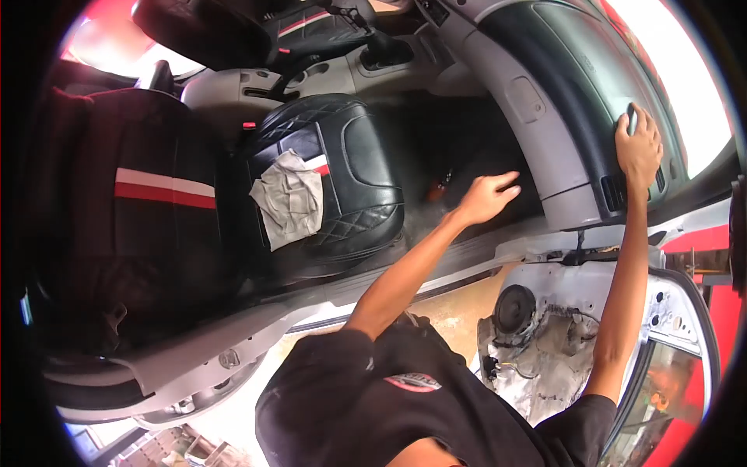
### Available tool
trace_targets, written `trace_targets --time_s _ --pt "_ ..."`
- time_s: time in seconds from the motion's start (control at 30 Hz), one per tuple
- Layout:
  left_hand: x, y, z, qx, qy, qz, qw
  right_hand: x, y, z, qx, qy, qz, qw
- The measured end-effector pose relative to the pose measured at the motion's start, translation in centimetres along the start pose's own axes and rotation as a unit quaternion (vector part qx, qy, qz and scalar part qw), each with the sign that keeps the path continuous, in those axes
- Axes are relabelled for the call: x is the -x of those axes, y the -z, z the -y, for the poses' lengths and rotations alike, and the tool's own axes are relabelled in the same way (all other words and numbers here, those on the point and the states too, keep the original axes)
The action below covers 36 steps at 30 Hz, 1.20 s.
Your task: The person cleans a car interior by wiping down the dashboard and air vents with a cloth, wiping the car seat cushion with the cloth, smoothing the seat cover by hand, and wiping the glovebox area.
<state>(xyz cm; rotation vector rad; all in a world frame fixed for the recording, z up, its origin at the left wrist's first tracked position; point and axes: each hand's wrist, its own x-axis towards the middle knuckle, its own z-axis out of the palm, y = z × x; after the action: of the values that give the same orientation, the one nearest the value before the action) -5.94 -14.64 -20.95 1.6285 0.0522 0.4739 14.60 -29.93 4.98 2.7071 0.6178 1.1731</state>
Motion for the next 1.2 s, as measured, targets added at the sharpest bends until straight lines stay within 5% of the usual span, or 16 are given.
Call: trace_targets --time_s 0.03,0.17,0.23,0.27,0.3,0.33,0.37,0.47,0.5,0.6,0.67,0.87,1.0,1.13,1.17,1.2 --pt "2.8 2.3 -2.3 0.083 0.057 -0.073 0.992 -0.1 -0.1 0.3 -0.005 -0.003 -0.004 1.000" --pt "8.5 17.6 -4.0 -0.255 -0.048 -0.361 0.896 -0.2 -0.5 -0.1 -0.009 0.015 -0.018 1.000" --pt "12.0 25.1 1.2 -0.400 0.049 -0.510 0.759 0.1 -0.3 0.1 -0.015 0.020 -0.028 0.999" --pt "14.7 29.8 3.5 -0.456 0.109 -0.450 0.760 0.2 -0.2 0.2 -0.014 0.016 -0.030 0.999" --pt "16.4 30.1 4.8 -0.578 0.278 -0.443 0.627 0.3 -0.5 0.3 0.003 0.009 -0.040 0.999" --pt "17.8 32.2 9.8 -0.547 0.354 -0.408 0.640 0.3 0.0 0.6 -0.005 0.002 -0.025 1.000" --pt "16.8 29.8 5.1 -0.547 0.400 -0.337 0.654 0.4 0.1 0.7 -0.008 -0.002 -0.022 1.000" --pt "18.4 26.9 8.6 -0.538 0.221 -0.325 0.746 0.5 -0.1 0.9 -0.017 -0.011 -0.025 0.999" --pt "18.4 25.1 8.5 -0.563 0.156 -0.359 0.728 0.5 0.0 0.9 -0.038 -0.013 -0.020 0.999" --pt "17.6 21.7 7.6 -0.288 0.237 -0.426 0.824 0.5 0.1 1.1 -0.035 -0.017 -0.024 0.999" --pt "14.7 17.3 7.1 0.024 0.157 -0.460 0.874 0.6 0.4 1.1 -0.044 -0.016 -0.020 0.999" --pt "1.3 -5.4 -8.0 0.254 0.117 -0.283 0.917 0.8 0.8 1.2 -0.060 -0.018 -0.012 0.998" --pt "-2.0 -16.6 -10.8 0.007 -0.118 -0.251 0.961 0.8 1.0 1.2 -0.066 -0.013 -0.019 0.998" --pt "-10.7 -11.1 -5.6 0.003 -0.116 -0.320 0.940 0.7 1.4 1.7 -0.068 -0.022 -0.008 0.997" --pt "-15.0 -9.0 -1.1 -0.036 -0.202 -0.370 0.906 0.3 1.5 1.8 -0.069 -0.020 -0.008 0.997" --pt "-16.3 -8.8 0.9 -0.233 -0.146 -0.361 0.891 0.3 1.6 1.9 -0.070 -0.020 -0.004 0.997"
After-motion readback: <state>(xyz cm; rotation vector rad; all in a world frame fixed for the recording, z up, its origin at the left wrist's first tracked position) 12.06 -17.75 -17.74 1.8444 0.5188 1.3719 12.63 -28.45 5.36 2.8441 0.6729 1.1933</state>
